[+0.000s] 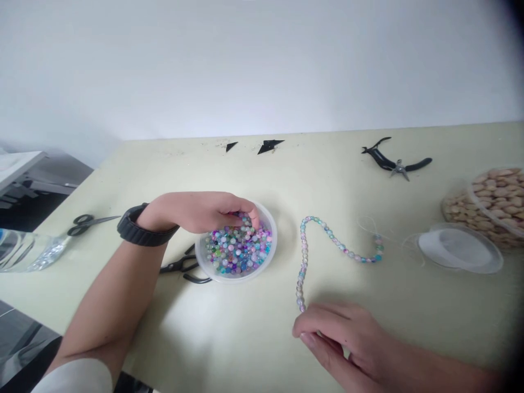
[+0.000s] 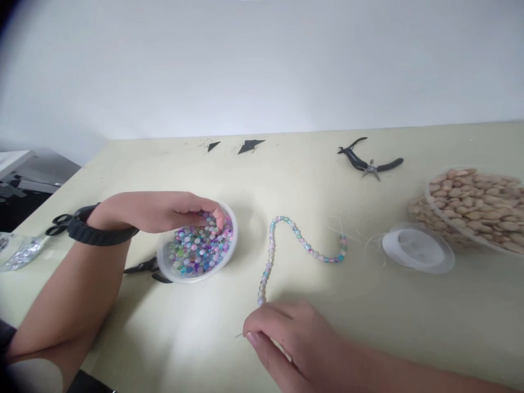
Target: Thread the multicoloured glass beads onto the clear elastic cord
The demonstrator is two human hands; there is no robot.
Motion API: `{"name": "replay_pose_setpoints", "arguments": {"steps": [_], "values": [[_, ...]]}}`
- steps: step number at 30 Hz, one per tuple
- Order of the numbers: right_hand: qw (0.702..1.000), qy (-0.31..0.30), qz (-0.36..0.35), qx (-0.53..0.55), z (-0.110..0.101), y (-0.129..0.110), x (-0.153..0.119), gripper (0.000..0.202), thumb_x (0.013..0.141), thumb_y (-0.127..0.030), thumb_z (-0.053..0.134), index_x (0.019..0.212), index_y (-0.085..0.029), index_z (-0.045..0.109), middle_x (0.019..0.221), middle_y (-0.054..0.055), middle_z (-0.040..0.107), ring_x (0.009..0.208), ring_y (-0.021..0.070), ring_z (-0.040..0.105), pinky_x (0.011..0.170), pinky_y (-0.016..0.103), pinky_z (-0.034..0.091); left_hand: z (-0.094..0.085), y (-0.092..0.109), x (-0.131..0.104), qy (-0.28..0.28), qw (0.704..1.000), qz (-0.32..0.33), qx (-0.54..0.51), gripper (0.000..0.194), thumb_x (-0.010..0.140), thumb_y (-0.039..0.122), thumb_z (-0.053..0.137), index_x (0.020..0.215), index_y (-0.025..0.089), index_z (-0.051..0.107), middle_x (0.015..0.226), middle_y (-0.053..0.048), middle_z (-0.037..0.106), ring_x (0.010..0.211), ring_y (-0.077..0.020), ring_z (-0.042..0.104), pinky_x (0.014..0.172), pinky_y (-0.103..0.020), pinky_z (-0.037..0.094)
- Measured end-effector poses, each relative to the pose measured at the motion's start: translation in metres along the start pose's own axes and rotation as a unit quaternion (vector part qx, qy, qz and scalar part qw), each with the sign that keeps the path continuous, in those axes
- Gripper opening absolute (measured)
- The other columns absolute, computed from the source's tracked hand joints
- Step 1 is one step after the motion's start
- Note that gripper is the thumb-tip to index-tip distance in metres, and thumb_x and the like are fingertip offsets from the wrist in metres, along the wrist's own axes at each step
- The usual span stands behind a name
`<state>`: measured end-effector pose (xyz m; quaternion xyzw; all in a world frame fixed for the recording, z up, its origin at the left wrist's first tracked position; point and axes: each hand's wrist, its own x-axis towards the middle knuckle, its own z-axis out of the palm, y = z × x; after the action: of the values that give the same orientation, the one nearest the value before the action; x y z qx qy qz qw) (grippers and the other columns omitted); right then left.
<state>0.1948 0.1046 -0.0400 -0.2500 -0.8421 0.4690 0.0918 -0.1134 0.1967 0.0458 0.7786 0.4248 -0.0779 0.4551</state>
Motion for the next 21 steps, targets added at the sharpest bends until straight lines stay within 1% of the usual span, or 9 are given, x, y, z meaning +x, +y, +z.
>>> {"name": "replay_pose_setpoints", "arguments": {"steps": [4,7,11,17,21], "values": [[1.000,-0.002,-0.003,0.005,-0.001,0.000,-0.002,0.027,0.103,-0.018,0.047,0.078,-0.021,0.058,0.070,-0.003,0.062,0.061,0.0103,0.055,0.059,0.022,0.041,-0.002,0.001,-0.007,0.011,1.000,-0.014,-0.006,0.034,0.106,0.018,0.040,0.131,0.023,0.064,0.134,-0.004,0.067,0.118,-0.0182,0.063,0.099,-0.024,0.047],[1.000,-0.002,-0.002,0.010,-0.002,0.000,-0.002,0.027,0.103,-0.018,0.047,0.078,-0.021,0.059,0.070,-0.003,0.062,0.061,0.0103,0.055,0.059,0.022,0.041,-0.005,0.002,-0.013,0.016,1.000,-0.010,-0.020,0.034,0.108,0.021,0.039,0.133,0.022,0.063,0.137,-0.006,0.065,0.122,-0.0187,0.062,0.102,-0.025,0.046],[1.000,0.009,-0.004,0.007,-0.003,0.000,0.000,0.027,0.102,-0.018,0.047,0.078,-0.021,0.060,0.068,-0.002,0.060,0.059,0.0107,0.055,0.057,0.022,0.041,-0.007,0.005,-0.022,0.021,0.999,-0.006,-0.039,0.034,0.108,0.025,0.041,0.133,0.023,0.063,0.136,-0.007,0.066,0.121,-0.0197,0.063,0.099,-0.025,0.049],[1.000,0.022,0.003,0.008,-0.001,0.000,0.002,0.027,0.101,-0.019,0.048,0.078,-0.022,0.061,0.066,-0.002,0.060,0.057,0.0114,0.055,0.055,0.022,0.042,-0.006,0.010,-0.027,0.039,0.999,-0.011,-0.037,0.036,0.107,0.027,0.044,0.137,0.027,0.064,0.143,-0.006,0.064,0.130,-0.0214,0.060,0.105,-0.028,0.047],[1.000,0.025,0.000,0.017,0.000,0.000,0.002,0.028,0.102,-0.021,0.047,0.077,-0.021,0.059,0.065,-0.002,0.060,0.058,0.0111,0.054,0.056,0.022,0.041,-0.005,0.015,-0.031,0.043,0.998,-0.013,-0.045,0.037,0.106,0.030,0.045,0.138,0.028,0.064,0.143,-0.006,0.064,0.128,-0.0212,0.060,0.104,-0.027,0.047]]}}
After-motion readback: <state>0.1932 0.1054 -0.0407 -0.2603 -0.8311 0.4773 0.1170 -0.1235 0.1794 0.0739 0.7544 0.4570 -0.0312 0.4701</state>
